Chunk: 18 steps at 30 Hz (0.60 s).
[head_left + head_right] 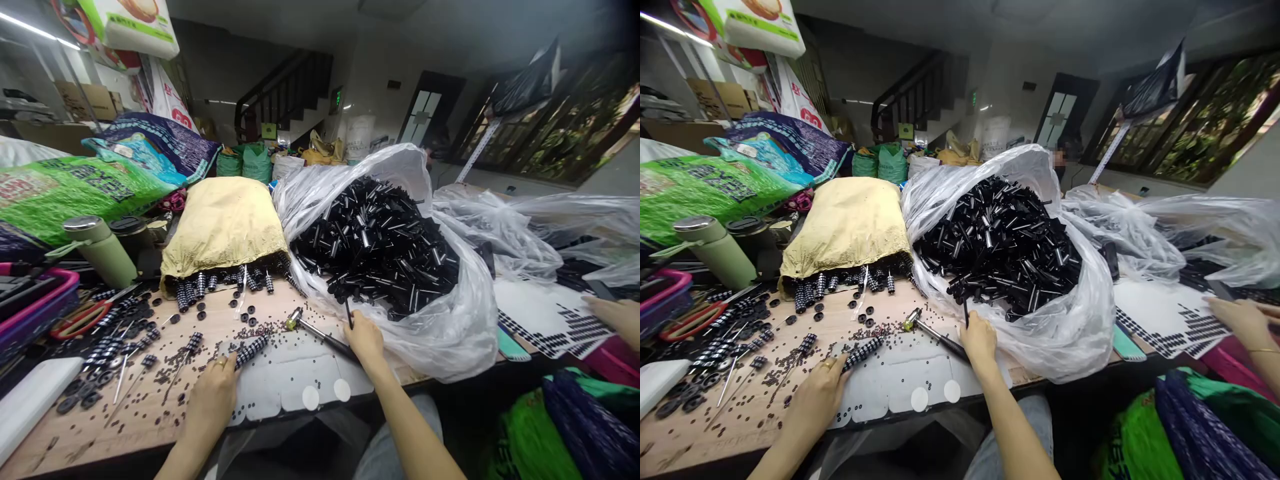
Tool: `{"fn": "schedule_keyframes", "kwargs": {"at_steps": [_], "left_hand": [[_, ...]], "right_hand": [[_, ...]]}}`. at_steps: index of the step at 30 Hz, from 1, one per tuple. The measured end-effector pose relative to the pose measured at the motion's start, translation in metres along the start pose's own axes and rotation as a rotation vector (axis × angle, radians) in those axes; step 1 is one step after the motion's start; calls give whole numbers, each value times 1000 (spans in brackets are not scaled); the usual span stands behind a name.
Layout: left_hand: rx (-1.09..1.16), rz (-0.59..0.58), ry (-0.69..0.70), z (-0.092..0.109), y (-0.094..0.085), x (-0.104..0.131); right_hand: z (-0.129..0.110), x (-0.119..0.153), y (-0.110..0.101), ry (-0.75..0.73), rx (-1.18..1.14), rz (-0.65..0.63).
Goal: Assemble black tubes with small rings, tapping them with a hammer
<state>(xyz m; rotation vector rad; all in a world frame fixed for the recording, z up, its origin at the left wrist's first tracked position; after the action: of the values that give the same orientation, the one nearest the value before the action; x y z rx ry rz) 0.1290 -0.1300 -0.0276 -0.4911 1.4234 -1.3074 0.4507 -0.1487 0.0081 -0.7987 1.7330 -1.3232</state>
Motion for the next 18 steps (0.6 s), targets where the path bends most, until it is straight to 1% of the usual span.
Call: {"fn": "schedule_keyframes", "kwargs": {"at_steps": [2, 3, 4, 5, 6, 7, 9, 10, 11, 12, 13, 14, 17, 18], "left_hand": [[47, -6, -38, 2, -3, -2], [111, -1, -75, 5, -8, -4], [211, 2, -120, 9, -13, -5], [351, -17, -174, 15, -18, -6], [532, -69, -236, 22, -21, -7], [753, -179, -308, 31, -20, -6], [1211, -522, -476, 56, -10, 1], [1394, -692, -552, 68, -7, 7], [1527, -826, -610, 78, -5, 13], [1608, -907, -648, 84, -4, 17], [1644, -935, -668, 87, -3, 20], [1645, -908, -680, 86, -2, 22], [1535, -695, -682, 78, 1, 25], [1477, -637, -672, 77, 2, 26]], "right_hand": [[-2, 7, -8, -36, -30, 66], [-7, 14, -13, -84, -70, 122], [-16, 24, -19, -165, -130, 182], [-28, 36, -25, -281, -207, 236], [-43, 50, -31, -430, -292, 272], [-58, 65, -35, -593, -372, 277], [-84, 93, -42, -876, -495, 219], [-92, 104, -44, -967, -538, 183], [-98, 112, -47, -1012, -567, 150], [-100, 116, -50, -1013, -582, 118], [-100, 118, -51, -981, -581, 78], [-100, 119, -51, -937, -566, 22], [-99, 123, -43, -792, -500, -195], [-100, 125, -39, -744, -487, -246]]}}
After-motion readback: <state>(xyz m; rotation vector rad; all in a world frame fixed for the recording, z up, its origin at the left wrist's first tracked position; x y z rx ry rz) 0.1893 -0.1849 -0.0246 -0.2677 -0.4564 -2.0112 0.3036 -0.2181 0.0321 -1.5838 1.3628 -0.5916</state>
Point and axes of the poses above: each hand's wrist, its own x-axis away from the middle knuckle, its own y-axis out of the palm, z = x × y, the point moved 6 cm from there along -x, towards the middle knuckle, and after that the axes turned 2 degrees about -y, right-handed, at the moved point
